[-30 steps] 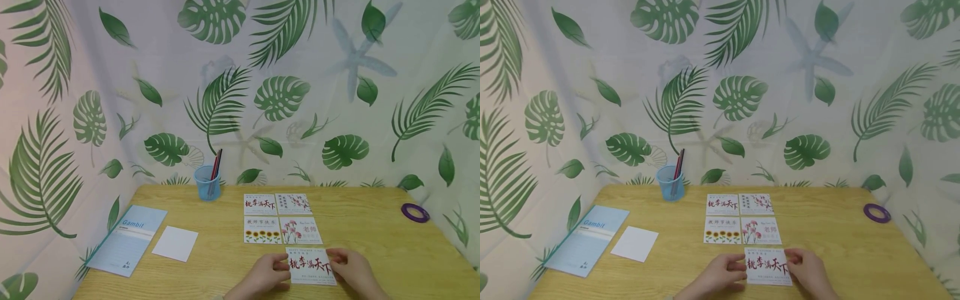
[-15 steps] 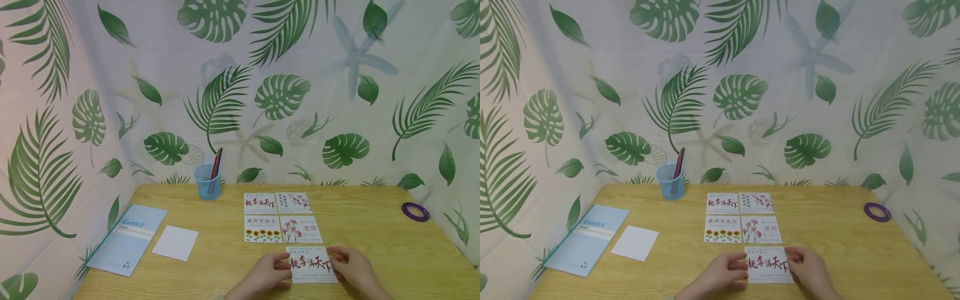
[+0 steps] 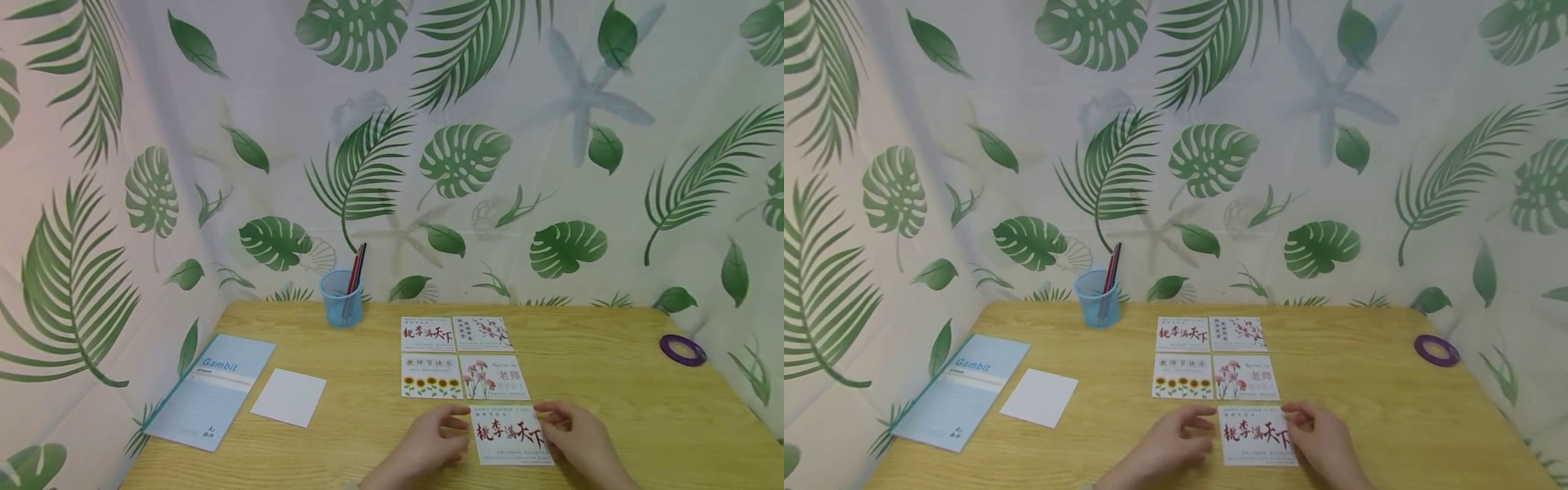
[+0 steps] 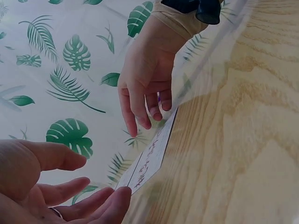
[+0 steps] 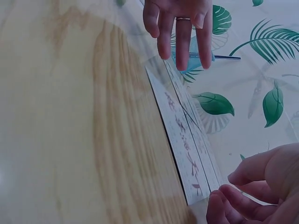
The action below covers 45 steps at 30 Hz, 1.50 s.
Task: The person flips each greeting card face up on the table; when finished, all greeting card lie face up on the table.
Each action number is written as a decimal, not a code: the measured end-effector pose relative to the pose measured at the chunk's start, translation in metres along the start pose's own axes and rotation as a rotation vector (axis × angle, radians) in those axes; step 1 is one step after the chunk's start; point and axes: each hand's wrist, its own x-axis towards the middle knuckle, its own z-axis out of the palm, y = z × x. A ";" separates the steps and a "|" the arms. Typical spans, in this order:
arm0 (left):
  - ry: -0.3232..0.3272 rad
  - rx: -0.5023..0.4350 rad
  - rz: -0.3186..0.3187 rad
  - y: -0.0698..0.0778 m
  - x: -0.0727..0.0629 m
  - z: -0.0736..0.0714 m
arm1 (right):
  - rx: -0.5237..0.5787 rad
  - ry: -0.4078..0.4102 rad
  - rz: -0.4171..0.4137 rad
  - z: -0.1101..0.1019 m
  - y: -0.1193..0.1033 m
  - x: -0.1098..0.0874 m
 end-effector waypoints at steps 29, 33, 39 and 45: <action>0.245 0.225 0.083 0.017 -0.016 -0.075 | 0.206 0.031 -0.019 0.025 -0.065 0.004; 0.272 0.254 0.078 0.016 -0.018 -0.082 | 0.198 0.041 -0.053 0.030 -0.074 0.006; 0.328 0.309 0.071 0.011 -0.025 -0.100 | 0.223 0.030 -0.086 0.038 -0.091 0.006; 0.376 0.343 0.057 0.009 -0.034 -0.119 | 0.261 0.038 -0.126 0.047 -0.103 0.007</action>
